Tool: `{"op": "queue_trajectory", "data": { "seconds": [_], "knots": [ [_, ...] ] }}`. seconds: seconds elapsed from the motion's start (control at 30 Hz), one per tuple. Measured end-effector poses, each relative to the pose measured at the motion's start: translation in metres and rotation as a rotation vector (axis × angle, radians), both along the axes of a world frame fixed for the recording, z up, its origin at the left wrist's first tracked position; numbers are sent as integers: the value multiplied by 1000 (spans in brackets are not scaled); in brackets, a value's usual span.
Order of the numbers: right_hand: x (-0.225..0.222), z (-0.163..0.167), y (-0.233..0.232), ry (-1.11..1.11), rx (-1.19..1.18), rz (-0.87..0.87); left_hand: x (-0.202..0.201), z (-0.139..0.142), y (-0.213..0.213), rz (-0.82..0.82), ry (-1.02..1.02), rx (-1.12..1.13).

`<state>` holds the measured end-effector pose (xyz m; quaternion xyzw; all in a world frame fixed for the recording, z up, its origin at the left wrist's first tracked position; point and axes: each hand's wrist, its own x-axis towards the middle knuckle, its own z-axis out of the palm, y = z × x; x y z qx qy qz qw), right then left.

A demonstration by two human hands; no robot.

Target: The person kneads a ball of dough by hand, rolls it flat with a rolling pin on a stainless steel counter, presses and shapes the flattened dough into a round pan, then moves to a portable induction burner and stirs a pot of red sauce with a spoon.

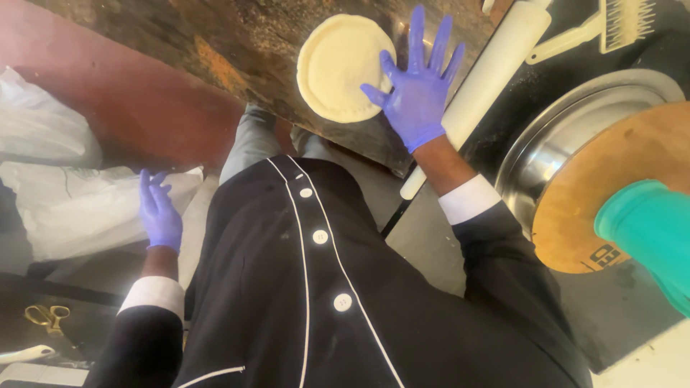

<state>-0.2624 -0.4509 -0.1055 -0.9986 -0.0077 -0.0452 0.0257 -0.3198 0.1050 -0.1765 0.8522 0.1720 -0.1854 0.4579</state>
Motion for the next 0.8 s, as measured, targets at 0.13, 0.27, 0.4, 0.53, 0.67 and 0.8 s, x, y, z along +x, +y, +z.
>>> {"op": "queue_trajectory", "data": {
  "seconds": [0.13, 0.27, 0.4, 0.53, 0.67, 0.8],
  "knots": [
    [14, 4, 0, -67, 40, 31, 6, -6, 19, 105, 159, -49],
    [29, 9, 6, 64, 116, -12, 15, -2, 31, 148, 285, -66],
    [45, 13, 16, 1, 95, -11, 34, 2, 34, 67, 317, -86],
    [57, 16, 28, 65, 81, -45, 59, 5, 32, 43, 277, -135],
    [65, 21, 46, 78, 120, -80, 84, 7, 34, -11, 261, -128],
    [74, 29, 61, 113, 124, -100, 114, 2, 37, -14, 275, -106]
  ]
}}
